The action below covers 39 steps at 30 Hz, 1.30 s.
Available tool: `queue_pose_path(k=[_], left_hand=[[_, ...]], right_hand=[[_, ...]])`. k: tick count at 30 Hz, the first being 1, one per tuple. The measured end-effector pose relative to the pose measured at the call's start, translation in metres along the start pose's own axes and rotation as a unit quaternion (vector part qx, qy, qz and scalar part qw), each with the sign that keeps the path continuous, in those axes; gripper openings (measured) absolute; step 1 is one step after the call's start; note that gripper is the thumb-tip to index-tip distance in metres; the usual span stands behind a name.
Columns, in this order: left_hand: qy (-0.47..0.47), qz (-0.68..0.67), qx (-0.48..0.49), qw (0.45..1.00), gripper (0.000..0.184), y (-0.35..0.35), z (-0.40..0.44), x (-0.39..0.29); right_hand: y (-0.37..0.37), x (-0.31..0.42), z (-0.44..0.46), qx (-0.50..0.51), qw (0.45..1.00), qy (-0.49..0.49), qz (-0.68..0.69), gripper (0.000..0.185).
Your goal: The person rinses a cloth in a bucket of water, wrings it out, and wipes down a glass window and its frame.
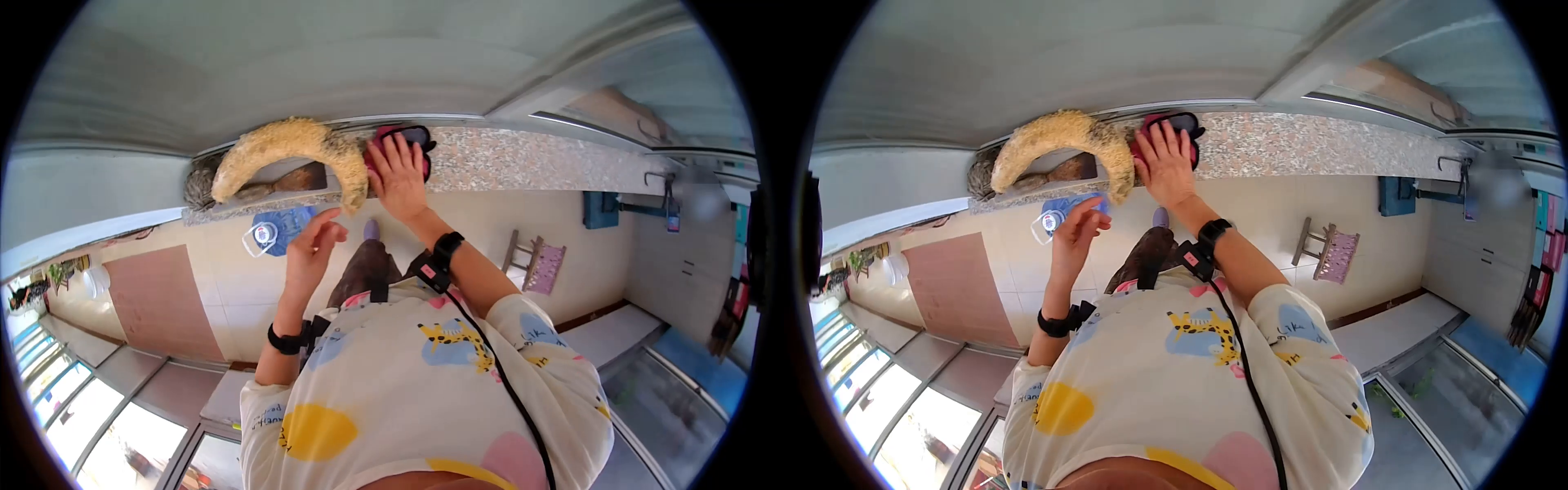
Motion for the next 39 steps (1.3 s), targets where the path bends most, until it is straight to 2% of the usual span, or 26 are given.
queue_pose_path(k=[1,2,3,4,6,8,9,10,12,13,15,16,17,18,19,21,22,24,26,28,31,34,36,37,38,39], left_hand=[[0.015,0.004,-0.024,1.0,0.028,0.006,-0.003,0.005],[0.033,0.01,-0.051,0.998,0.028,0.01,-0.006,0.013],[0.031,0.007,-0.047,0.998,0.028,0.006,-0.007,0.021],[0.017,0.014,-0.073,0.997,0.029,0.004,-0.007,0.027],[0.005,0.021,-0.108,0.994,0.031,-0.013,-0.004,0.026],[-0.016,0.2,-0.153,0.968,0.035,-0.03,0.003,0.01],[0.001,0.238,-0.187,0.953,0.037,-0.039,0.005,0.002],[0.002,0.242,-0.195,0.95,0.037,-0.047,0.006,-0.002],[0.022,0.299,-0.314,0.901,0.036,-0.048,-0.003,-0.016],[-0.014,0.293,-0.351,0.889,0.034,-0.051,-0.011,-0.024],[-0.031,0.291,-0.367,0.883,0.033,-0.069,-0.018,-0.047],[-0.046,0.281,-0.375,0.882,0.032,-0.083,-0.02,-0.063],[-0.054,0.279,-0.358,0.889,0.033,-0.102,-0.016,-0.079],[-0.063,0.274,-0.338,0.898,0.033,-0.123,-0.01,-0.092],[-0.089,0.287,-0.308,0.903,0.033,-0.144,-0.001,-0.101],[-0.126,0.31,-0.263,0.905,0.034,-0.185,0.017,-0.13],[-0.142,0.33,-0.241,0.901,0.034,-0.202,0.024,-0.14],[-0.141,0.355,-0.229,0.896,0.033,-0.21,0.026,-0.136],[-0.135,0.382,-0.216,0.888,0.033,-0.213,0.022,-0.128],[-0.035,0.326,-0.205,0.922,0.032,-0.207,0.013,-0.104],[-0.011,0.278,-0.187,0.942,0.03,-0.222,0.013,-0.099],[-0.045,0.197,-0.123,0.972,0.028,-0.272,0.042,-0.133],[-0.096,0.125,0.017,0.987,0.03,-0.32,0.063,-0.168],[-0.141,0.117,0.122,0.976,0.03,-0.354,0.067,-0.201],[-0.126,0.084,0.236,0.96,0.029,-0.386,0.064,-0.216],[-0.236,0.116,0.319,0.911,0.031,-0.417,0.055,-0.247]], right_hand=[[0.009,-0.014,-0.003,0.001,1.0,-0.006,-0.013,0.053],[0.012,-0.021,-0.006,0.017,0.999,0.033,0.013,0.052],[0.014,-0.026,-0.012,0.032,0.996,0.073,0.043,0.051],[0.023,-0.041,-0.018,0.032,0.996,0.073,0.041,0.051],[0.054,-0.087,-0.035,0.035,0.998,0.04,0.029,0.052],[0.079,-0.146,-0.059,0.021,1.0,-0.003,0.007,0.052],[0.094,-0.179,-0.074,0.008,1.0,-0.023,-0.007,0.053],[0.11,-0.214,-0.09,-0.005,0.999,-0.045,-0.021,0.053],[0.142,-0.285,-0.125,-0.029,0.993,-0.097,-0.063,0.054],[0.155,-0.322,-0.144,-0.043,0.984,-0.145,-0.091,0.053],[0.17,-0.379,-0.167,-0.086,0.959,-0.238,-0.124,0.052],[0.172,-0.384,-0.168,-0.107,0.951,-0.263,-0.126,0.053],[0.167,-0.376,-0.164,-0.11,0.941,-0.284,-0.144,0.054],[0.167,-0.35,-0.154,-0.101,0.951,-0.26,-0.133,0.056],[0.161,-0.317,-0.144,-0.078,0.981,-0.166,-0.07,0.055],[0.151,-0.251,-0.132,0.019,0.999,0.008,0.043,0.055],[0.14,-0.236,-0.137,0.052,0.994,0.079,0.05,0.057],[0.143,-0.254,-0.147,0.07,0.983,0.162,0.051,0.058],[0.185,-0.315,-0.155,0.077,0.991,0.091,0.064,0.06],[0.212,-0.394,-0.175,0.055,0.998,0.005,-0.014,0.062],[0.252,-0.504,-0.207,-0.014,0.986,-0.149,-0.069,0.059],[0.26,-0.513,-0.211,-0.063,0.976,-0.188,-0.092,0.058],[0.245,-0.492,-0.21,-0.139,0.956,-0.231,-0.119,0.054],[0.239,-0.471,-0.2,-0.139,0.959,-0.223,-0.108,0.054],[0.234,-0.447,-0.19,-0.14,0.961,-0.216,-0.096,0.054],[0.225,-0.418,-0.177,-0.126,0.97,-0.191,-0.083,0.052]])
Point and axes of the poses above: each hand's wrist, its own z-axis towards the middle knuckle, its own y-axis out of the back of the hand, x = y × z, the point moved 8 cm from there along z, towards the middle knuckle, and after that the axes turned 6 degrees about x, right-handed, at the moved point
